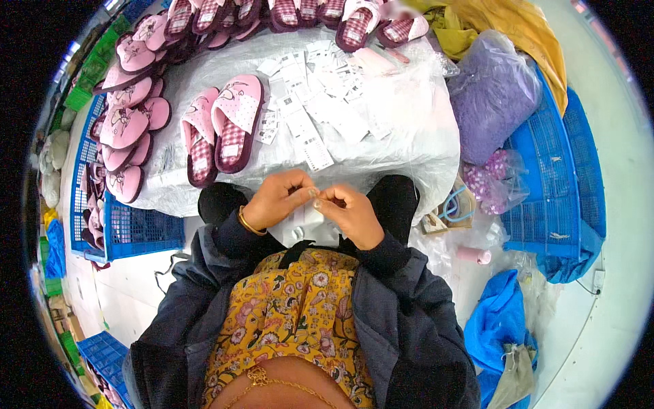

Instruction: The person repeatedly picks up pink slippers and white paper tags, then attaches each tag to a slipper using a small plastic fastener. The person handles the slippers and tags one at a time, placing the tagged slippers back on the table.

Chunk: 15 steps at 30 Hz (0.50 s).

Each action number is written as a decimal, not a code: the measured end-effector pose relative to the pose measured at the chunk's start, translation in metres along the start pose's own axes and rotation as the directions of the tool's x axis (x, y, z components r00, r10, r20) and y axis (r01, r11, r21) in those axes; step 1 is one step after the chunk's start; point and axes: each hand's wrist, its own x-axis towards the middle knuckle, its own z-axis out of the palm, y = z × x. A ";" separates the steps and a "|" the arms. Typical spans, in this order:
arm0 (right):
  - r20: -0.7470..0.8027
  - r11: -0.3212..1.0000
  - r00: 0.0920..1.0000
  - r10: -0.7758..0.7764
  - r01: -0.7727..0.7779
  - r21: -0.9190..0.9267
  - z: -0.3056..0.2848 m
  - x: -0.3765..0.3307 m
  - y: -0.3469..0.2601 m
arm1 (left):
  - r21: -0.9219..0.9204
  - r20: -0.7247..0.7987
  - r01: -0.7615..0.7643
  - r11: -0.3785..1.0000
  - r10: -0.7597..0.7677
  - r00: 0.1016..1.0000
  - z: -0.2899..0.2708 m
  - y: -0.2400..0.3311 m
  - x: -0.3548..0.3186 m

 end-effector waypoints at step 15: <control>-0.176 0.969 0.956 -0.235 0.218 -0.114 -0.013 -0.002 0.002 | 0.339 -0.259 0.265 0.903 -0.181 0.949 -0.065 -0.063 0.167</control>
